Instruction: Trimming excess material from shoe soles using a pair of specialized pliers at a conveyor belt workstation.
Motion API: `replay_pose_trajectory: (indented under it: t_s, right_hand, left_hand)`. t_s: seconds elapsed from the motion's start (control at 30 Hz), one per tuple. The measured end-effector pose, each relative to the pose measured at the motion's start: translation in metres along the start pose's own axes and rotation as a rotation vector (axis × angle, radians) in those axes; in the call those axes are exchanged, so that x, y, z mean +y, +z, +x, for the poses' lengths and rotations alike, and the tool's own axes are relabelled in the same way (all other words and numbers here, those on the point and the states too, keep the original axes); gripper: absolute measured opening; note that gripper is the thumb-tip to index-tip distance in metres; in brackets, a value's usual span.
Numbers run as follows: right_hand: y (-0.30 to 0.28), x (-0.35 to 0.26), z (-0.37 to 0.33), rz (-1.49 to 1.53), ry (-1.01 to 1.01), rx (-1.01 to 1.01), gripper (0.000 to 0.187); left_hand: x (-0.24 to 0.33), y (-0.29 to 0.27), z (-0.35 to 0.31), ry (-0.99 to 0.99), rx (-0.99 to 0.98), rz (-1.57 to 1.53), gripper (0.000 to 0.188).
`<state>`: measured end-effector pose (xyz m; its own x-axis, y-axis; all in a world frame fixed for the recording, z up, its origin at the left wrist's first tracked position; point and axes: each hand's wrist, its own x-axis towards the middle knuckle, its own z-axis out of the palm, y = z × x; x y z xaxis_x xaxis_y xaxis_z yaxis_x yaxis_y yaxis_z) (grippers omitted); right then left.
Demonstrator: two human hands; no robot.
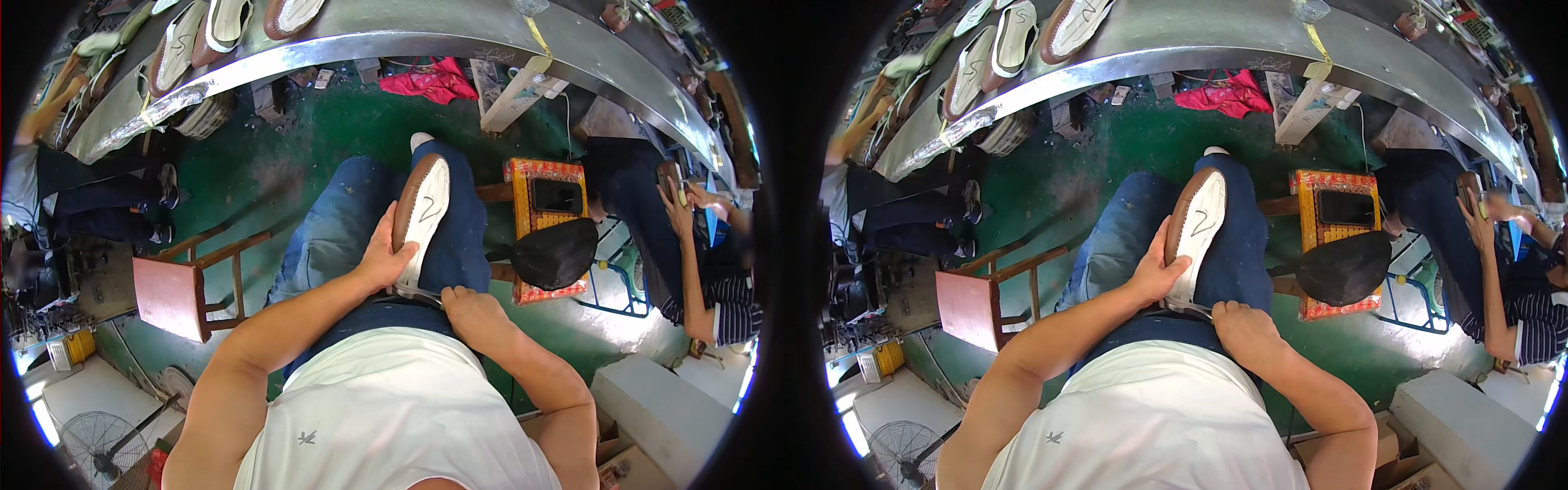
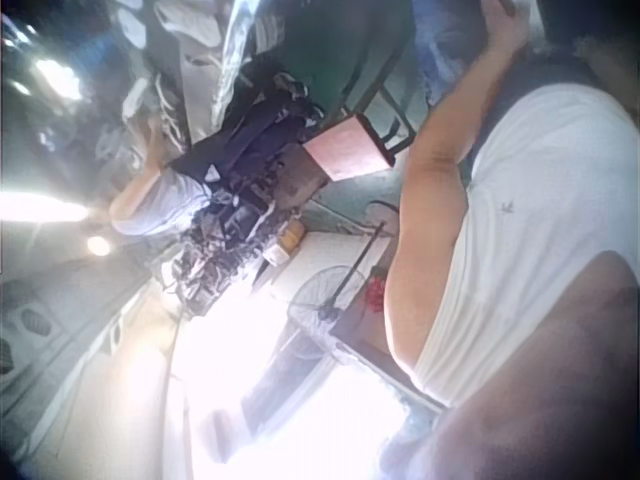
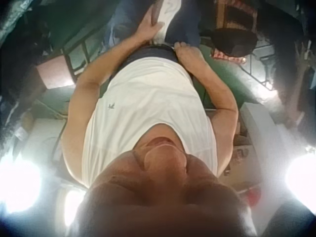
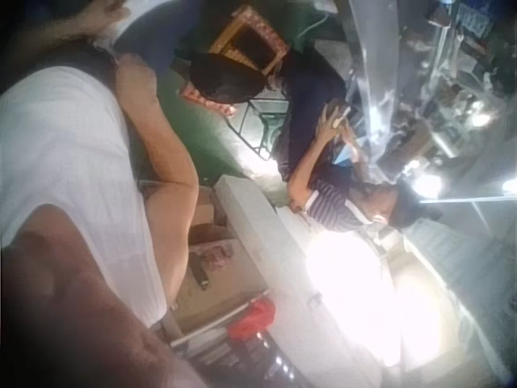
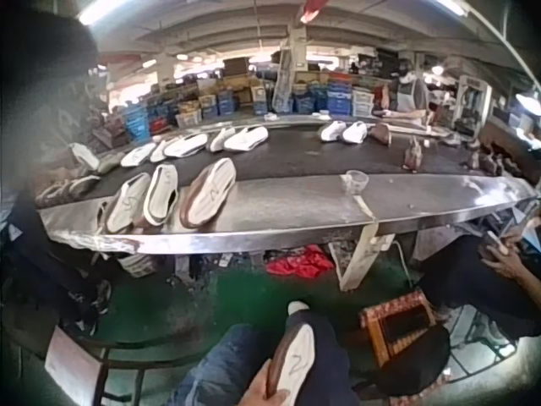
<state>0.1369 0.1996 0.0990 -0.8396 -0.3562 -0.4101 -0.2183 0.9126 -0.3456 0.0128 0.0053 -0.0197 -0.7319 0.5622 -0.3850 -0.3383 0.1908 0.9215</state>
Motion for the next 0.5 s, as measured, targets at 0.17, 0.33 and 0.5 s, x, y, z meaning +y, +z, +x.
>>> replay_pose_trajectory:
  t_s: [0.17,0.33,0.5]
  right_hand:
    - [0.002,0.016,0.002,0.183,0.014,-0.083,0.015]
    - [-0.033,0.055,0.002,0.519,-0.065,-0.295,0.022]
    - [-0.005,0.027,0.033,0.822,0.239,0.19,0.025]
  left_hand:
    - [0.004,-0.027,-0.03,-0.107,-0.224,-0.034,0.102]
    - [0.006,-0.024,-0.027,-0.093,-0.188,0.059,0.106]
    - [0.008,-0.022,-0.023,-0.015,-0.192,0.202,0.106]
